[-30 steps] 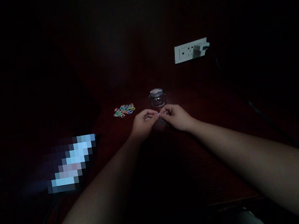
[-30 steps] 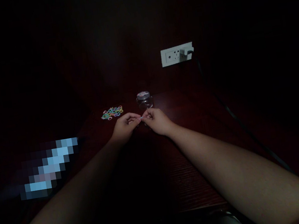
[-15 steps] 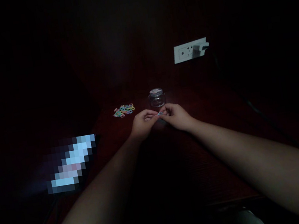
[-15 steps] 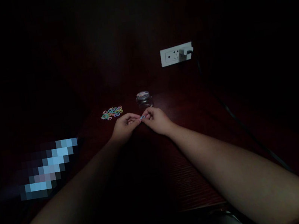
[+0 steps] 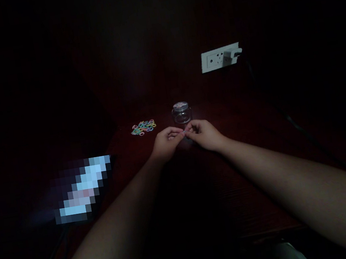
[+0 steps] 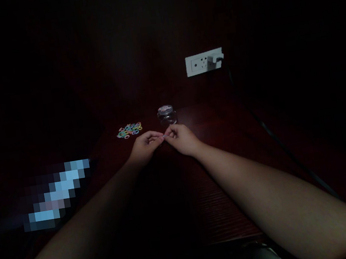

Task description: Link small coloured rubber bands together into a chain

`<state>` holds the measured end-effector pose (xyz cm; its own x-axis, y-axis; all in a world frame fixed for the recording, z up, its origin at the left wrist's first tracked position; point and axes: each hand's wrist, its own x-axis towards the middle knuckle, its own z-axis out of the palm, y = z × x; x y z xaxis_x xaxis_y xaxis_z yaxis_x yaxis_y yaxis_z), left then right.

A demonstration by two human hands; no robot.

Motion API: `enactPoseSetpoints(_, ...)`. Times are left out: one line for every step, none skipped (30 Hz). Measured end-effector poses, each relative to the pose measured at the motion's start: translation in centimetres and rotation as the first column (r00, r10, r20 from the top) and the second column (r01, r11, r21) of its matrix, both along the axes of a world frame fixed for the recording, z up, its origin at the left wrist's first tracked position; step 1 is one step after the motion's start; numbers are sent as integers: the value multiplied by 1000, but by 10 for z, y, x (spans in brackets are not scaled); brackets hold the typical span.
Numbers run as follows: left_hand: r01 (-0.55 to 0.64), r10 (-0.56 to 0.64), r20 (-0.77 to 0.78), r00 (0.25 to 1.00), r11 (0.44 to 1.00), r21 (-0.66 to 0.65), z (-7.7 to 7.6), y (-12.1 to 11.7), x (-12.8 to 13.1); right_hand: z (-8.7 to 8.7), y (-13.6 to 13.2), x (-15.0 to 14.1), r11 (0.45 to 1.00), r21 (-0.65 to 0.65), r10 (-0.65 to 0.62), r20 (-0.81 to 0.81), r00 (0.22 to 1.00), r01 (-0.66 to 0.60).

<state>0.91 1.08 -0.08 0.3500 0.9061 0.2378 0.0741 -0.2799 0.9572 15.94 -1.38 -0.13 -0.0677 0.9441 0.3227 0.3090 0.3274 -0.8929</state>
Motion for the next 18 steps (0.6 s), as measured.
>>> enactPoseSetpoints(1, -1, -1, 1000, 1000, 2, 0, 0, 0, 0, 0, 0, 1000, 3, 0, 2, 1000, 0)
enactPoseSetpoints(-1, 1, -3, 1000, 1000, 2, 0, 0, 0, 0, 0, 0, 1000, 3, -1, 3, 1000, 1)
enactPoseSetpoints(-3, 3, -6, 1000, 1000, 2, 1, 0, 0, 0, 0, 0, 1000, 1, -4, 4, 1000, 4)
enactPoseSetpoints(-6, 6, -11, 1000, 1000, 1, 1, -1, 0, 0, 0, 0, 1000, -4, -7, 5, 1000, 7)
enactPoseSetpoints(-8, 8, -21, 1000, 1000, -2, 1, -1, 0, 0, 0, 0, 1000, -6, -10, 7, 1000, 10)
enactPoseSetpoints(-10, 10, -30, 1000, 1000, -5, 2, -1, 0, 0, 0, 0, 1000, -7, -12, 11, 1000, 12)
enactPoseSetpoints(-10, 10, -39, 999, 1000, -9, 2, -2, 0, 0, 0, 0, 1000, -5, -14, 15, 1000, 14)
enactPoseSetpoints(-12, 12, -47, 999, 1000, -13, 3, -2, 0, -1, 1, 1, 1000, -1, -15, 20, 1000, 15)
enactPoseSetpoints(-15, 14, -54, 998, 1000, -16, 3, -2, 0, -1, 1, 1, 1000, 6, -16, 23, 1000, 16)
enactPoseSetpoints(-18, 17, -60, 998, 1000, -17, 3, -2, 0, -1, 1, 1, 1000, 13, -16, 25, 1000, 15)
enactPoseSetpoints(-18, 17, -65, 998, 1000, -17, 3, -2, 0, -1, 1, 1, 1000, 19, -14, 25, 1000, 14)
enactPoseSetpoints(-16, 14, -69, 998, 1000, -17, 2, -2, 0, -1, 1, 1, 1000, 25, -12, 23, 1000, 11)
enactPoseSetpoints(-9, 8, -73, 997, 1000, -14, 1, -1, 0, 0, 1, 1, 1000, 29, -12, 18, 1000, 11)
enactPoseSetpoints(-4, 3, -77, 997, 1000, -11, 1, -1, 0, 0, 1, 1, 999, 30, -11, 12, 1000, 11)
enactPoseSetpoints(1, -2, -81, 997, 1000, -8, 0, 0, 0, 0, 1, 1, 1000, 29, -10, 7, 1000, 10)
enactPoseSetpoints(5, -5, -85, 996, 1000, -5, -1, 1, -1, 0, 0, 1, 1000, 28, -10, 5, 1000, 10)
enactPoseSetpoints(7, -8, -89, 996, 1000, -4, -1, 1, -1, 0, 0, 1, 999, 30, -12, 5, 1000, 12)
enactPoseSetpoints(8, -9, -91, 996, 1000, -4, -2, 1, -1, 0, 0, 0, 999, 32, -13, 7, 1000, 13)
